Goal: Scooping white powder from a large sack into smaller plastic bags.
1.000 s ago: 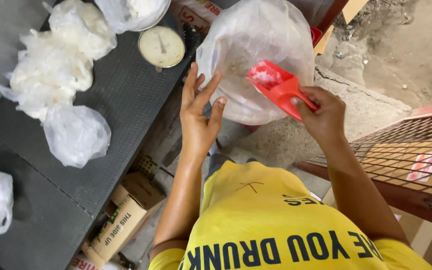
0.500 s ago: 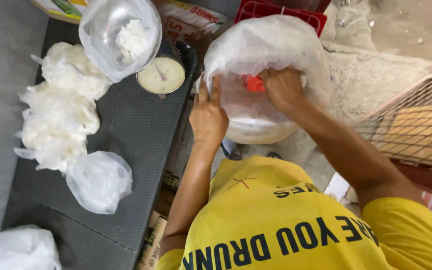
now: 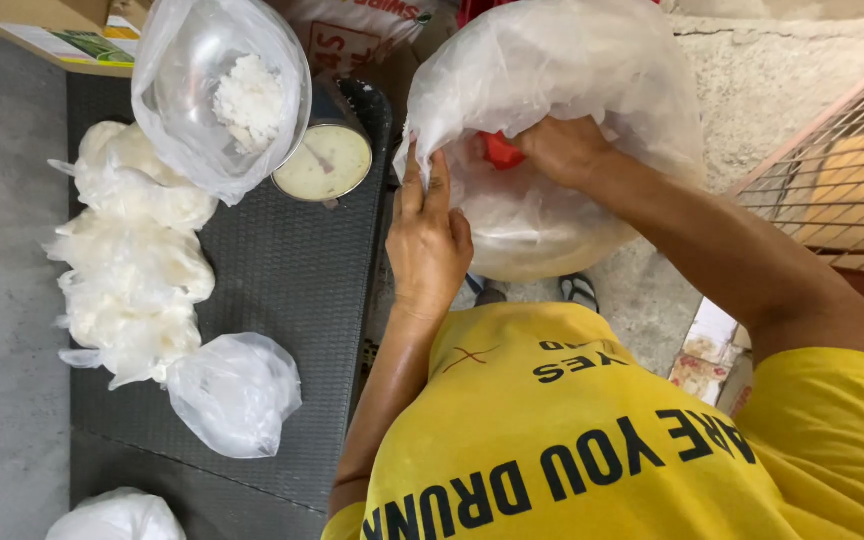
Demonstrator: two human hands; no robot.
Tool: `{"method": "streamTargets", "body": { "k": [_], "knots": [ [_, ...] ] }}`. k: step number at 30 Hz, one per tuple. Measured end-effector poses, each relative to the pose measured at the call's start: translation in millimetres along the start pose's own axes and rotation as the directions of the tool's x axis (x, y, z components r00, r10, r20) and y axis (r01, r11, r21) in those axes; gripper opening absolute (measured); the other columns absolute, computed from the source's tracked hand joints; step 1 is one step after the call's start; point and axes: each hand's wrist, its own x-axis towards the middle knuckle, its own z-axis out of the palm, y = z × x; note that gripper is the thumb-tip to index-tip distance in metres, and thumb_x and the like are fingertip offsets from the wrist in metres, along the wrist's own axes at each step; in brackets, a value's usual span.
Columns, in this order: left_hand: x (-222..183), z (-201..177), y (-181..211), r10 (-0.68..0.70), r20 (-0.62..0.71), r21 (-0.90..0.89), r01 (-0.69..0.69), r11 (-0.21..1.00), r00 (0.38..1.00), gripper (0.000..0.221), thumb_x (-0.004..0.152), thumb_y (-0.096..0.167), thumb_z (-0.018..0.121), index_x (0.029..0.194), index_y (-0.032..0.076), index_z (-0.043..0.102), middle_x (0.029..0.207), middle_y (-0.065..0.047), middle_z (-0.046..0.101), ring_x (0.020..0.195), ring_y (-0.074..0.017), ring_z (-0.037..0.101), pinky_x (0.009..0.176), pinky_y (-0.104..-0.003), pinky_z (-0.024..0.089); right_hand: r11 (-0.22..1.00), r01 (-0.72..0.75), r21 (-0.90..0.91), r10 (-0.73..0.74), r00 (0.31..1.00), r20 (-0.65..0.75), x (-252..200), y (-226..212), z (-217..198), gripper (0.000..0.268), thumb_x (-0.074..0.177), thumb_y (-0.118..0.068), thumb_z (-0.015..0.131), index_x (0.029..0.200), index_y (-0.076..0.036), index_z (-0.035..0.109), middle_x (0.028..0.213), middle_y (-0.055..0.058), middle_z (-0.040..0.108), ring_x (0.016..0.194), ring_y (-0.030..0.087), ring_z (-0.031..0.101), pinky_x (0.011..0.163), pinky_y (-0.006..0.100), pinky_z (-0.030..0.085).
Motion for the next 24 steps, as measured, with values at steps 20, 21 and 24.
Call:
{"method": "streamTargets", "body": {
  "k": [20,21,24],
  "knots": [
    [-11.7,-0.8,16.9,-0.044,0.024,0.003,0.044,0.999,0.999,0.086,0.081,-0.001,0.069,0.16,0.009,0.036,0.165,-0.03,0.03,0.129,-0.046,0.062,0.089,-0.042,0.061,0.939,0.037,0.341,0.007,0.992,-0.126,-87.1,10.1,-53.4,0.03,0.081,-0.022,0.083,0.105,-0.006,0.073,0.1,0.013,0.076,0.084,0.029,0.073,0.081,0.039,0.057],
    [-11.9,-3.2,20.7,-0.108,0.068,-0.023,0.109,0.994,0.992,0.089,0.08,-0.001,0.069,0.161,0.012,0.033,0.167,-0.031,0.026,0.123,-0.0443,0.065,0.081,-0.041,0.062,0.937,0.063,0.344,-0.003,0.985,-0.172,-101.1,6.3,-68.4,0.029,0.082,-0.022,0.084,0.103,-0.006,0.072,0.099,0.013,0.076,0.082,0.029,0.072,0.08,0.039,0.056],
    [-16.5,1.0,22.6,-0.094,0.036,0.017,0.093,0.996,0.995,0.096,0.079,0.005,0.075,0.162,0.015,0.029,0.165,-0.033,0.021,0.122,-0.0474,0.063,0.075,-0.041,0.062,0.954,0.001,0.3,0.068,0.974,-0.218,-142.4,0.5,-101.4,0.03,0.084,-0.023,0.088,0.1,-0.004,0.071,0.089,0.013,0.074,0.074,0.026,0.069,0.074,0.036,0.054]
  ]
}}
